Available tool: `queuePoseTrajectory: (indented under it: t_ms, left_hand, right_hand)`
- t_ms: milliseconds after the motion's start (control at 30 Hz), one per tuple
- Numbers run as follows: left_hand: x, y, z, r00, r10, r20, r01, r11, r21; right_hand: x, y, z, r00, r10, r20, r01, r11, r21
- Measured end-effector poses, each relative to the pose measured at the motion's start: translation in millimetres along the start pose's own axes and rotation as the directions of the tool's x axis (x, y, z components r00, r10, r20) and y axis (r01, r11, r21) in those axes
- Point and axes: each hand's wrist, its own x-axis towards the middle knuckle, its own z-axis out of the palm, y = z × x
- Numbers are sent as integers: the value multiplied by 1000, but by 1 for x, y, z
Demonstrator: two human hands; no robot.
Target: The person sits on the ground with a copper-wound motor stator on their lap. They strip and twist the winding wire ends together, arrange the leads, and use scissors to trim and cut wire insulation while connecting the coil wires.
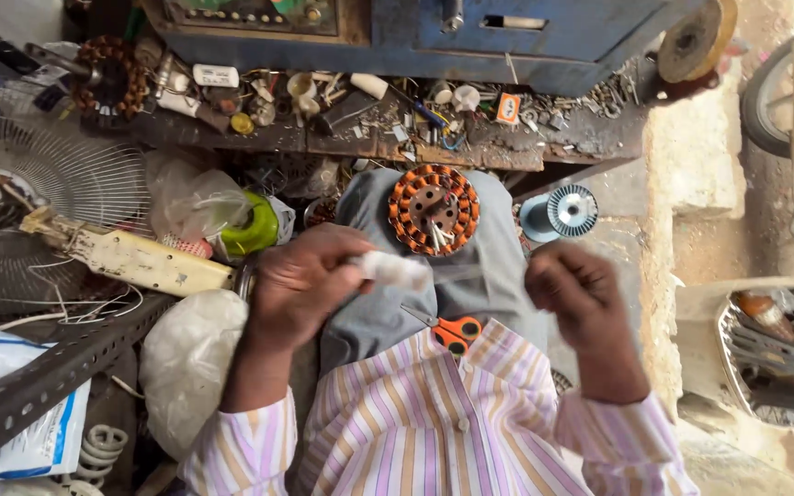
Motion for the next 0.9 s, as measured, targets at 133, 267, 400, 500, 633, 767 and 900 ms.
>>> queuePoseTrajectory:
  t_ms: [133,267,400,500,633,767,900]
  left_hand:
    - [-2,1,-12,986,-103,-135,83,986,-142]
    - [-6,-22,-22,973,58,-225,74,840,538]
    - [-31,-93,-37,918,-257,-303,353,877,325]
    - [-33,-87,-19,993,-10,-118,97,638,764]
    - [-25,-74,-15,999,19,-35,16,615,788]
    - [-17,-71,-23,994,-112,3,60,557,828]
    - [-13,-59,-21,995,-96,25,35,572,819]
  right_hand:
    - [-9,-9,-36,983,-141,-118,141,990,-9]
    - [-21,-20,-49,949,-180,-257,81,932,-354]
    - [-15,22,-73,923,-153,-353,-118,762,-637]
    - [-15,40,-69,940,-189,-285,-113,614,-781]
    - [-40,68,-29,955,-295,10,143,432,-891]
    - [-48,49,53,889,-198,412,457,429,-779]
    - [-39,60,73,831,-135,540,556,168,-814]
